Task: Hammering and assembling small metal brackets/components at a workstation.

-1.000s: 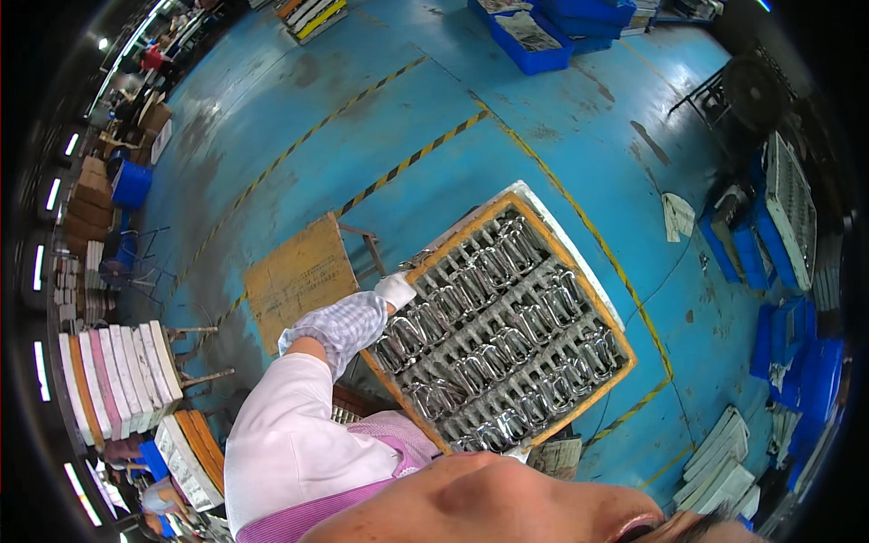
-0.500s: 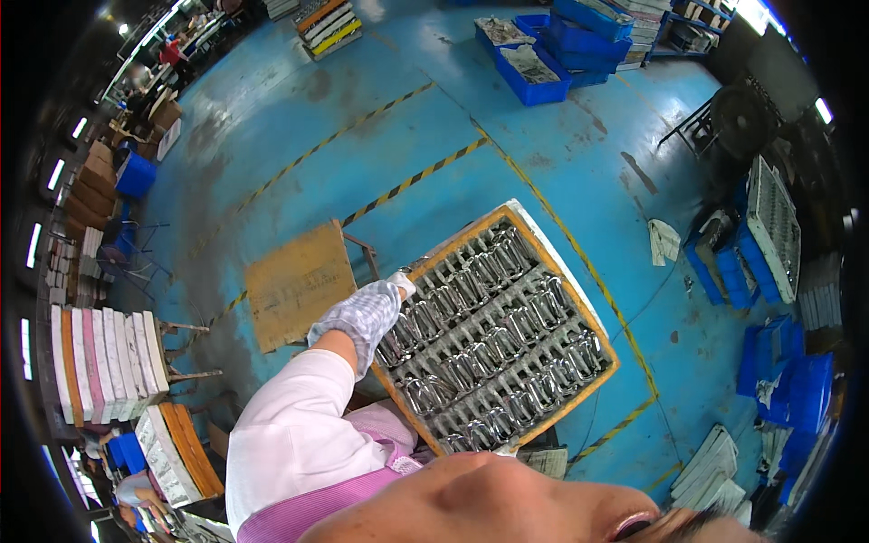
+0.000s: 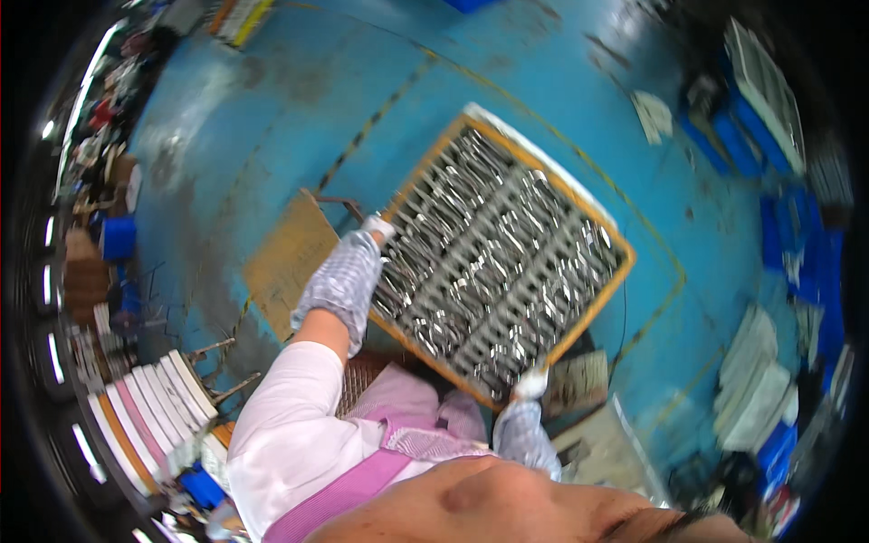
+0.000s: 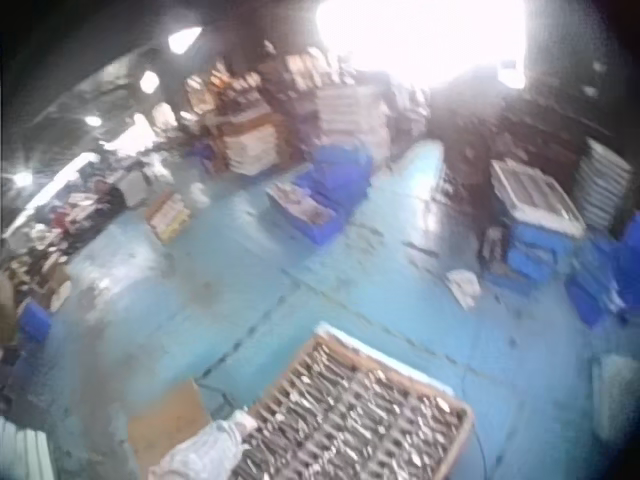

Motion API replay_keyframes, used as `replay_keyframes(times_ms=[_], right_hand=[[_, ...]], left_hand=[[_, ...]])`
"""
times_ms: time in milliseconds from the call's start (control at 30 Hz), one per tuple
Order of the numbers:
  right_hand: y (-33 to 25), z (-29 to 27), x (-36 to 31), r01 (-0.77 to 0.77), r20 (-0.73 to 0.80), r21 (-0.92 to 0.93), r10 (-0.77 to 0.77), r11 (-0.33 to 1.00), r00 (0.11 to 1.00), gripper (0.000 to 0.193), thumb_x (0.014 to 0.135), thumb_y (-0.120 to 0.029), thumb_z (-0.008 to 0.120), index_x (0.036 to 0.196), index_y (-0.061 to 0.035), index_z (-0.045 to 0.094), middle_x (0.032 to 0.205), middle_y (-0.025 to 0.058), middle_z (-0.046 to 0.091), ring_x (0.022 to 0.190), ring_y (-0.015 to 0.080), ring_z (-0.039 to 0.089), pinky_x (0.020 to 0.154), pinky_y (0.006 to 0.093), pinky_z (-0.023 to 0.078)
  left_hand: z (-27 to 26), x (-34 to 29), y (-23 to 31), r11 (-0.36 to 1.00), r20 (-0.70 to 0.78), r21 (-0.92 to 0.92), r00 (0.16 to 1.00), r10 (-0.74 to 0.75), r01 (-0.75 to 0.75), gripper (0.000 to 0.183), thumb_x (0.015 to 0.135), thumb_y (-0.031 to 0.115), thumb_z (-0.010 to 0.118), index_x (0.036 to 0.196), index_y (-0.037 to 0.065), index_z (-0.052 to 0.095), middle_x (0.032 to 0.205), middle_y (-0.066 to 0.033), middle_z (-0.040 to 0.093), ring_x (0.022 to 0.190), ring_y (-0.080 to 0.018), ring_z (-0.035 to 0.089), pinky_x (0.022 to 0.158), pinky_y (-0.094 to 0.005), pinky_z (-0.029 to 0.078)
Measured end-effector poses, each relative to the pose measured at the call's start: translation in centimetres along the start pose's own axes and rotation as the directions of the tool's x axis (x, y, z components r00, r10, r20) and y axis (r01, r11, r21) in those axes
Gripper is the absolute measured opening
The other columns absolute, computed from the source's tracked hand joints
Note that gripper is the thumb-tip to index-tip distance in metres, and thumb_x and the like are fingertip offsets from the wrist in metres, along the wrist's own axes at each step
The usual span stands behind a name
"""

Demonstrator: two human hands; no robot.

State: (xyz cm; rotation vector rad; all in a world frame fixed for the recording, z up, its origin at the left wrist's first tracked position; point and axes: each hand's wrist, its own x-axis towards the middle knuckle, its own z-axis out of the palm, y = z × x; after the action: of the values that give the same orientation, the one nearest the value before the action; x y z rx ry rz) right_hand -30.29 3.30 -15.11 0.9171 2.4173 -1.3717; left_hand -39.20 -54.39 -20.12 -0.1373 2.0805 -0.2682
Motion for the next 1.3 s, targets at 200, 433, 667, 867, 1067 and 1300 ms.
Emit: replay_keyframes(times_ms=[200, 433, 667, 867, 1067, 1300], right_hand=[[1.8, 1.8, 0.5, -0.004, -0.142, 0.17, 0.029, 0.985, 0.989, 0.048, 0.095, -0.044, 0.064, 0.115, -0.0007, 0.069, 0.082, 0.011, 0.072, 0.068, 0.0186, 0.061, 0.066, 0.0347, 0.05], [2.0, 2.1, 0.3, 0.03, -0.132, -0.05, -0.037, 0.998, 0.991, 0.055, 0.097, -0.05, 0.058, 0.111, 0.0026, 0.068, 0.086, 0.0196, 0.071, 0.072, 0.0298, 0.063, 0.071, 0.0391, 0.049], [0.8, 2.8, -0.1, -0.018, -0.107, 0.356, 0.06, 0.934, 0.992, 0.051, 0.095, -0.046, 0.064, 0.107, 0.0025, 0.07, 0.081, 0.0059, 0.071, 0.068, 0.0143, 0.058, 0.063, 0.03, 0.048], [0.6, 1.3, 1.1, -0.1, -0.098, 0.171, 0.118, 0.98, 0.988, 0.05, 0.094, -0.045, 0.066, 0.105, 0.0035, 0.07, 0.084, 0.0073, 0.069, 0.07, 0.0166, 0.056, 0.069, 0.032, 0.048], [-5.2, 0.5, 0.6, -0.439, 0.406, 0.499, 0.246, 0.747, 0.88, 0.056, 0.093, -0.043, 0.064, 0.13, -0.0021, 0.057, 0.121, 0.0055, 0.062, 0.104, 0.0196, 0.059, 0.091, 0.0338, 0.047], [-6.1, -1.2, 5.6, -0.55, 0.369, 0.446, 0.415, 0.706, 0.832, 0.028, 0.093, -0.043, 0.054, 0.081, -0.0179, 0.06, 0.058, -0.0029, 0.053, 0.046, 0.0133, 0.05, 0.042, 0.0289, 0.041]], left_hand=[[1.4, 0.2, 0.3, 0.687, -0.071, -0.688, 0.92, -0.385, 0.234, 0.035, 0.093, 0.021, 0.043, 0.101, 0.007, 0.074, 0.103, -0.0117, 0.074, 0.1, -0.0228, 0.07, 0.083, -0.0345, 0.054], [0.5, -0.9, -1.0, 0.981, -0.178, -0.179, 0.978, -0.112, 0.08, 0.025, 0.091, 0.017, 0.053, 0.104, 0.01, 0.073, 0.109, -0.0106, 0.073, 0.103, -0.026, 0.07, 0.077, -0.0352, 0.057], [-2.3, -4.4, -0.3, 0.299, 0.073, -0.92, 0.861, -0.503, 0.253, 0.037, 0.08, 0.024, 0.065, 0.11, 0.002, 0.067, 0.101, -0.0189, 0.072, 0.099, -0.0361, 0.069, 0.079, -0.0403, 0.053], [-3.2, -3.7, 0.2, 0.294, 0.086, -0.923, 0.879, -0.47, 0.248, 0.032, 0.086, 0.021, 0.056, 0.11, 0.003, 0.067, 0.106, -0.0165, 0.072, 0.104, -0.03, 0.068, 0.085, -0.0342, 0.054], [0.7, -4.0, -1.1, 0.222, 0.135, -0.932, 0.845, -0.518, 0.285, 0.03, 0.082, 0.022, 0.064, 0.109, 0.009, 0.07, 0.1, -0.0152, 0.073, 0.098, -0.0334, 0.07, 0.084, -0.0382, 0.053], [-2.1, -2.2, 1.3, 0.297, 0.07, -0.934, 0.919, -0.387, 0.197, 0.037, 0.081, 0.022, 0.062, 0.116, 0.011, 0.067, 0.105, -0.0147, 0.072, 0.102, -0.0331, 0.068, 0.087, -0.0391, 0.053]])
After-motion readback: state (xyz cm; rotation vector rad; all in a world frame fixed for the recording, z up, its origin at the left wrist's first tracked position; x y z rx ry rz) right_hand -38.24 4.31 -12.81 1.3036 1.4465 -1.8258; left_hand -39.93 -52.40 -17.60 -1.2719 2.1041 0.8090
